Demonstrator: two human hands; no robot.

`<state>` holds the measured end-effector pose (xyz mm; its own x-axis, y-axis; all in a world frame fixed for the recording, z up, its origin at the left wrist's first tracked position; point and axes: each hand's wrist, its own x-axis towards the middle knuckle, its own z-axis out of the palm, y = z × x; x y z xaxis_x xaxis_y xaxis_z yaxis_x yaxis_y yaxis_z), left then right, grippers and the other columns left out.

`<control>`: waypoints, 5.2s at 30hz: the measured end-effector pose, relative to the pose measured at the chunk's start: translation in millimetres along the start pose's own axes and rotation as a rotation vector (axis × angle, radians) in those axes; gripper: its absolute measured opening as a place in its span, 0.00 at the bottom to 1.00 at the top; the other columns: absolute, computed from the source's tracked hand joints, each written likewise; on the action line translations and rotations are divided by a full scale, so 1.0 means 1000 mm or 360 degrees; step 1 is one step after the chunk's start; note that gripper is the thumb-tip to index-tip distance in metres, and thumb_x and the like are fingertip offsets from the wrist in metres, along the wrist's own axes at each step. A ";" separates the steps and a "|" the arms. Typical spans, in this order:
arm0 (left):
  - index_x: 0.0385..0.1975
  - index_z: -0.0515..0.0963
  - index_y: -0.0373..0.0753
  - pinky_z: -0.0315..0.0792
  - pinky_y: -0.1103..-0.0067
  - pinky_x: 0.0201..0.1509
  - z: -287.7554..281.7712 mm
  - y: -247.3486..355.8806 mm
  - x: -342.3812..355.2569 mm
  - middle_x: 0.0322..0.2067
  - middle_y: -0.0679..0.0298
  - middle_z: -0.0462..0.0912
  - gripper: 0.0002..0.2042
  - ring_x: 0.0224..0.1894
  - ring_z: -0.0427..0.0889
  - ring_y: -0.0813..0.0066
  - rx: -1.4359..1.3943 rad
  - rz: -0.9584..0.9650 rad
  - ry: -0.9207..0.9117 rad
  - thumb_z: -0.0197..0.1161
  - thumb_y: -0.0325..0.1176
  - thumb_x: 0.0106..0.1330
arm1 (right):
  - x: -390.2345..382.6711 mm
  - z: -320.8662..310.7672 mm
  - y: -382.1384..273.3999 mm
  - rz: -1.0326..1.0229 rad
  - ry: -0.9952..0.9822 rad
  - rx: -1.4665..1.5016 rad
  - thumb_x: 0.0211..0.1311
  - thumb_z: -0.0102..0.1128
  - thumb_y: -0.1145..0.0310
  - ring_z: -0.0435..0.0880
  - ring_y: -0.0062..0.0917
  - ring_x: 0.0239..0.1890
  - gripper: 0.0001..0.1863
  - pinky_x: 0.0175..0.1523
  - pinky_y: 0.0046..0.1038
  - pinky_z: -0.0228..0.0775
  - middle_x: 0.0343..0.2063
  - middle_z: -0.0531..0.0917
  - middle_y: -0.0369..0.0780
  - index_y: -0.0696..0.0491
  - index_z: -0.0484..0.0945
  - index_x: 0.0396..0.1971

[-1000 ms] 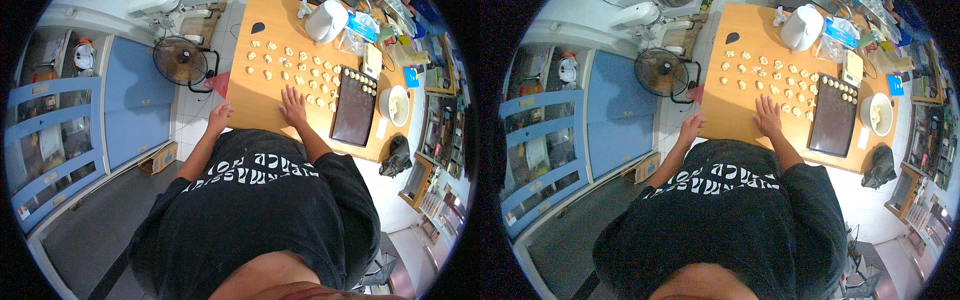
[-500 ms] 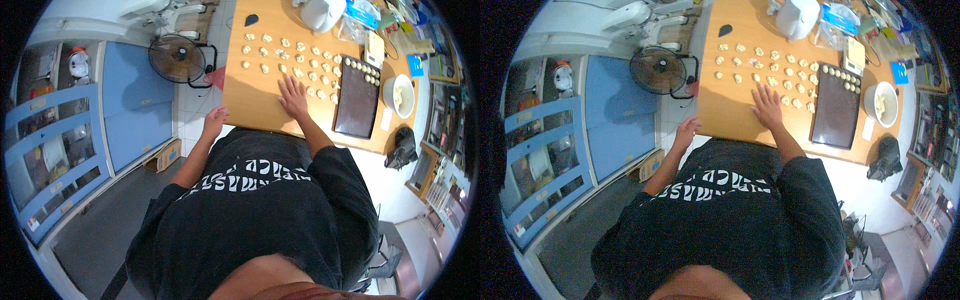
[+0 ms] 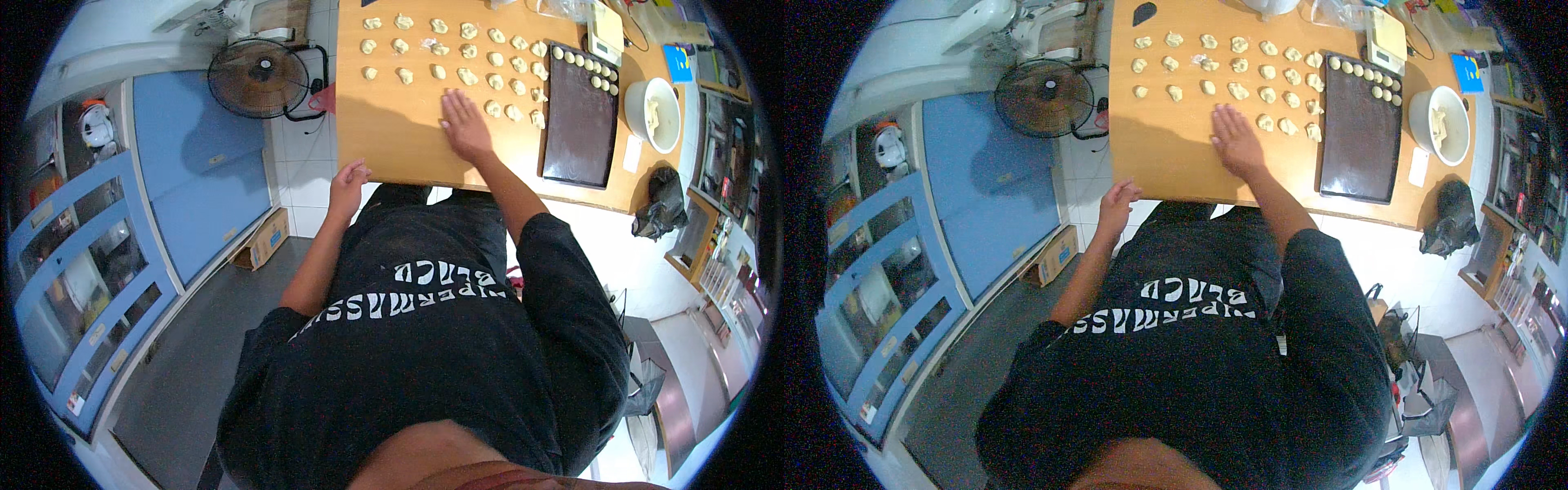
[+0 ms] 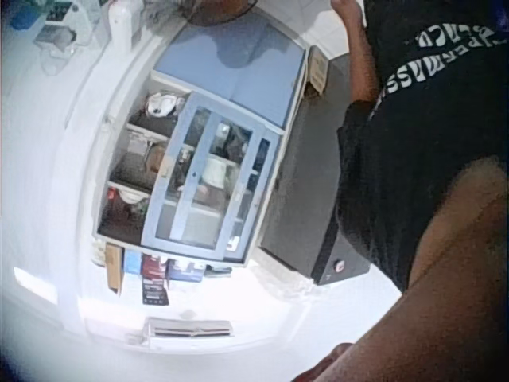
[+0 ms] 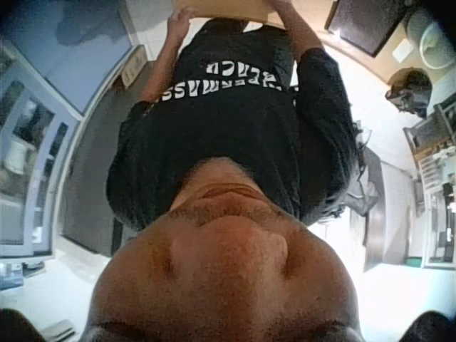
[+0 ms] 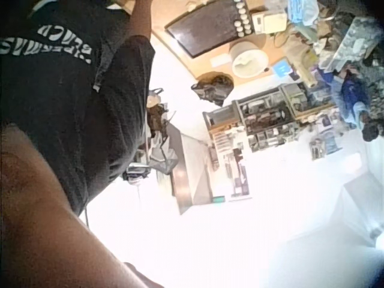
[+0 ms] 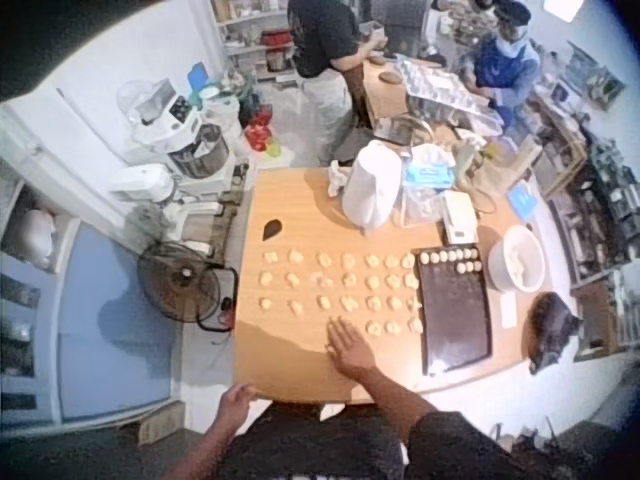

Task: The person shapes small pieces of dough by hand, rolling them into balls and flattening them on a tray.

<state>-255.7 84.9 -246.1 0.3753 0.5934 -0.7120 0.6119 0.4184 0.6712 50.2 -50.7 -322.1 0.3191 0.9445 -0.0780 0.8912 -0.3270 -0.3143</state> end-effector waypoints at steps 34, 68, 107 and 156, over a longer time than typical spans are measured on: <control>0.74 0.58 0.52 0.39 0.45 0.76 0.078 0.025 0.098 0.78 0.53 0.47 0.42 0.79 0.43 0.47 0.1791 0.0819 0.0708 0.64 0.57 0.60 | -0.059 0.016 -0.036 -0.0062 0.0009 0.0261 0.67 0.55 0.66 0.63 0.42 0.74 0.30 0.76 0.43 0.56 0.72 0.66 0.45 0.58 0.66 0.69; 0.74 0.59 0.56 0.38 0.44 0.76 0.076 0.020 0.102 0.77 0.54 0.48 0.41 0.79 0.43 0.48 0.1699 0.0841 0.0718 0.64 0.57 0.60 | -0.050 0.018 -0.035 0.0277 0.0128 0.0183 0.69 0.56 0.64 0.66 0.45 0.72 0.29 0.71 0.46 0.61 0.70 0.68 0.46 0.56 0.68 0.67; 0.73 0.60 0.50 0.41 0.43 0.75 0.076 0.021 0.099 0.77 0.52 0.47 0.40 0.78 0.45 0.44 0.1692 0.0893 0.0710 0.62 0.58 0.62 | -0.011 0.009 -0.044 0.0680 0.0314 0.0104 0.69 0.53 0.47 0.53 0.48 0.77 0.40 0.77 0.49 0.47 0.75 0.59 0.48 0.59 0.61 0.72; 0.72 0.61 0.50 0.43 0.40 0.73 0.071 0.030 0.097 0.76 0.52 0.50 0.40 0.78 0.46 0.45 0.1628 0.0983 0.0732 0.65 0.55 0.60 | -0.002 0.016 -0.061 0.0467 0.0271 0.0132 0.70 0.55 0.55 0.57 0.46 0.76 0.37 0.75 0.46 0.53 0.73 0.61 0.50 0.62 0.61 0.71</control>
<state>-151.9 106.3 -309.3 0.6384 0.7669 -0.0665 0.7541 -0.6058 0.2538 -10.0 -32.3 -317.6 0.6130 0.7898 -0.0198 0.7267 -0.5735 -0.3782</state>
